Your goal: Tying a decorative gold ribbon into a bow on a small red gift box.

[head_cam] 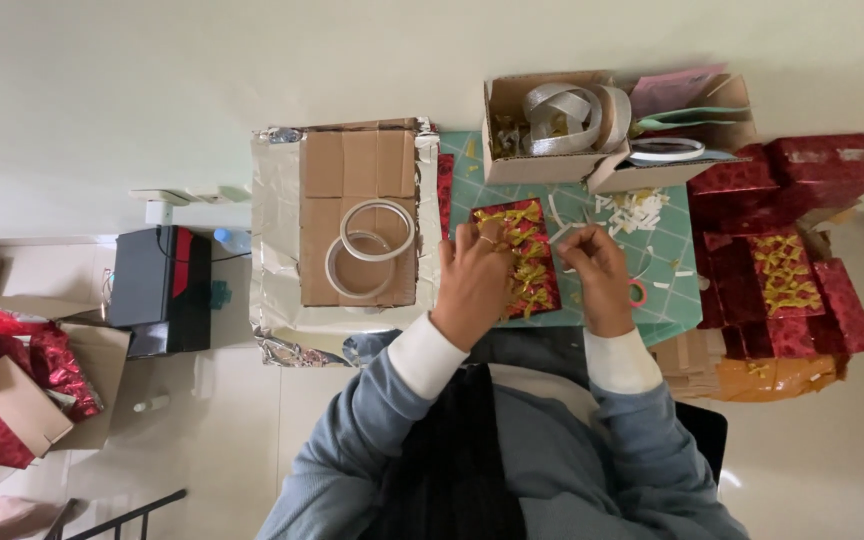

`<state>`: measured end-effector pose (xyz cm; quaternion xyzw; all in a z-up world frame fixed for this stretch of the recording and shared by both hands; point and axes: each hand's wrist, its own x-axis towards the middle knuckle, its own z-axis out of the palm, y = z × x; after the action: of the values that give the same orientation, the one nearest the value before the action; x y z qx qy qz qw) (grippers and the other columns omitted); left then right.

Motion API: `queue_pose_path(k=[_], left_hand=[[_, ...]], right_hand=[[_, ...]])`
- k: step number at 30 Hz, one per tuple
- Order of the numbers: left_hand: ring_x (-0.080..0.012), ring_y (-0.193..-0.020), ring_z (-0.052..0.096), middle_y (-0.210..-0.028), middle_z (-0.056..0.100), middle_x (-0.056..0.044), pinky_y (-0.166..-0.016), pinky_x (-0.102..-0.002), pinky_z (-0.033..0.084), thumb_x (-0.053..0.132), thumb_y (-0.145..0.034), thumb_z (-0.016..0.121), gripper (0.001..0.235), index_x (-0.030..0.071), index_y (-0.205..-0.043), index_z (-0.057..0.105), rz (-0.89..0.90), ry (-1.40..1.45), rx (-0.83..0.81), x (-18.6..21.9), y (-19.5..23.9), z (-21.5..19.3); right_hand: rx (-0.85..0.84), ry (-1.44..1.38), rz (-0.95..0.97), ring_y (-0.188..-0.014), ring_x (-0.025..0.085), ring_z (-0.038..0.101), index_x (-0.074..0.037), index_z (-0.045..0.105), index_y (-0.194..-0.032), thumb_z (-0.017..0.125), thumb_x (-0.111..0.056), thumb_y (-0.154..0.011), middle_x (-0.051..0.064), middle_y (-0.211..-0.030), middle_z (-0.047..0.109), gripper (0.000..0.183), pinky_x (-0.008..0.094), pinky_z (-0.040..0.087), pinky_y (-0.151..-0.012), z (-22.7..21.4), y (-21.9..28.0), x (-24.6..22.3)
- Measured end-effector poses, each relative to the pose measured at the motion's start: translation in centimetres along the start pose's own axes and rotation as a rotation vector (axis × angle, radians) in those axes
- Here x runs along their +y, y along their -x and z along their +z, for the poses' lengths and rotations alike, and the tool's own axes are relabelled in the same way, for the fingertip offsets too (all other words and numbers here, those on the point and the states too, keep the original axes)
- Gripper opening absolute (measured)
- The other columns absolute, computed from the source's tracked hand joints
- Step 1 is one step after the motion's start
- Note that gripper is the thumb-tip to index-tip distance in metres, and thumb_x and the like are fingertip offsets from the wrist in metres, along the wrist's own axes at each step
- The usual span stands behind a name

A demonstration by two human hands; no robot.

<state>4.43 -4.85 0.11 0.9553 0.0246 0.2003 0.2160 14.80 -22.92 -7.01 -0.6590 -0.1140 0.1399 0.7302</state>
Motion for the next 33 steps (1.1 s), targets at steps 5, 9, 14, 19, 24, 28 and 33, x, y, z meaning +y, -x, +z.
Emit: queue_pose_path(k=[5, 9, 14, 19, 24, 28, 33], left_hand=[[-0.0283, -0.123, 0.052, -0.131, 0.059, -0.002, -0.102, -0.045, 0.041, 0.008, -0.090, 0.064, 0.030, 0.011, -0.119, 0.073, -0.119, 0.225, 0.044, -1.0, 0.8, -0.3], [-0.0348, -0.148, 0.035, -0.159, 0.041, -0.009, -0.114, -0.054, 0.032, 0.020, -0.101, 0.060, 0.051, 0.007, -0.149, 0.051, -0.065, 0.094, 0.096, -1.7, 1.0, 1.0], [-0.0351, -0.160, 0.012, -0.171, 0.021, -0.010, -0.121, -0.063, 0.019, 0.030, -0.102, 0.060, 0.069, 0.008, -0.161, 0.032, -0.103, -0.051, -0.017, -2.3, 0.8, 2.8], [-0.0386, -0.159, 0.010, -0.172, 0.016, -0.010, -0.120, -0.064, 0.019, 0.030, -0.097, 0.063, 0.078, 0.009, -0.162, 0.026, -0.182, 0.100, -0.065, -3.2, 0.9, 3.7], [-0.0373, -0.161, 0.010, -0.174, 0.014, -0.006, -0.121, -0.063, 0.019, 0.027, -0.097, 0.062, 0.079, 0.014, -0.165, 0.025, -0.236, 0.135, -0.059, -2.9, 1.0, 4.6], [-0.0365, -0.161, 0.009, -0.174, 0.014, -0.004, -0.121, -0.064, 0.015, 0.027, -0.096, 0.063, 0.080, 0.017, -0.165, 0.024, -0.292, 0.159, -0.100, -2.8, 1.1, 4.6], [-0.0363, -0.160, 0.008, -0.173, 0.014, -0.005, -0.120, -0.066, 0.010, 0.033, -0.101, 0.060, 0.074, 0.016, -0.163, 0.024, -0.212, 0.226, -0.061, -3.4, 0.9, 3.9]], right_hand=[[0.010, 0.066, -0.039, -0.088, 0.012, 0.059, -0.006, 0.062, -0.100, 0.068, -0.012, -0.096, 0.001, -0.096, 0.064, 0.010, 0.028, 0.048, -0.080, -0.2, 0.3, -1.0], [-0.058, 0.495, -0.314, -0.113, 0.022, 0.057, -0.010, 0.068, -0.121, 0.072, -0.019, -0.096, 0.009, -0.123, 0.064, 0.028, 0.034, 0.046, -0.093, 1.6, 0.5, -3.9], [-0.158, 0.815, -0.537, -0.136, 0.035, 0.045, -0.016, 0.064, -0.143, 0.079, -0.028, -0.092, 0.015, -0.147, 0.054, 0.054, 0.044, 0.029, -0.114, 3.5, -0.9, -5.1], [-0.202, 0.775, -0.529, -0.142, 0.033, 0.047, -0.017, 0.059, -0.146, 0.083, -0.031, -0.086, 0.014, -0.149, 0.053, 0.066, 0.045, 0.026, -0.118, 3.3, -1.2, -3.7], [-0.173, 0.680, -0.463, -0.138, 0.030, 0.051, -0.018, 0.063, -0.143, 0.086, -0.022, -0.081, 0.012, -0.146, 0.056, 0.066, 0.044, 0.034, -0.116, 3.7, -1.0, -2.6], [-0.191, 0.574, -0.454, -0.138, 0.029, 0.053, -0.017, 0.060, -0.144, 0.085, -0.017, -0.080, 0.009, -0.145, 0.057, 0.069, 0.042, 0.043, -0.116, 4.0, -1.2, -2.5], [-0.197, 0.304, -0.172, -0.131, 0.023, 0.056, -0.017, 0.058, -0.145, 0.080, -0.022, -0.088, 0.005, -0.143, 0.058, 0.061, 0.036, 0.050, -0.100, 3.2, -1.1, -3.5]])
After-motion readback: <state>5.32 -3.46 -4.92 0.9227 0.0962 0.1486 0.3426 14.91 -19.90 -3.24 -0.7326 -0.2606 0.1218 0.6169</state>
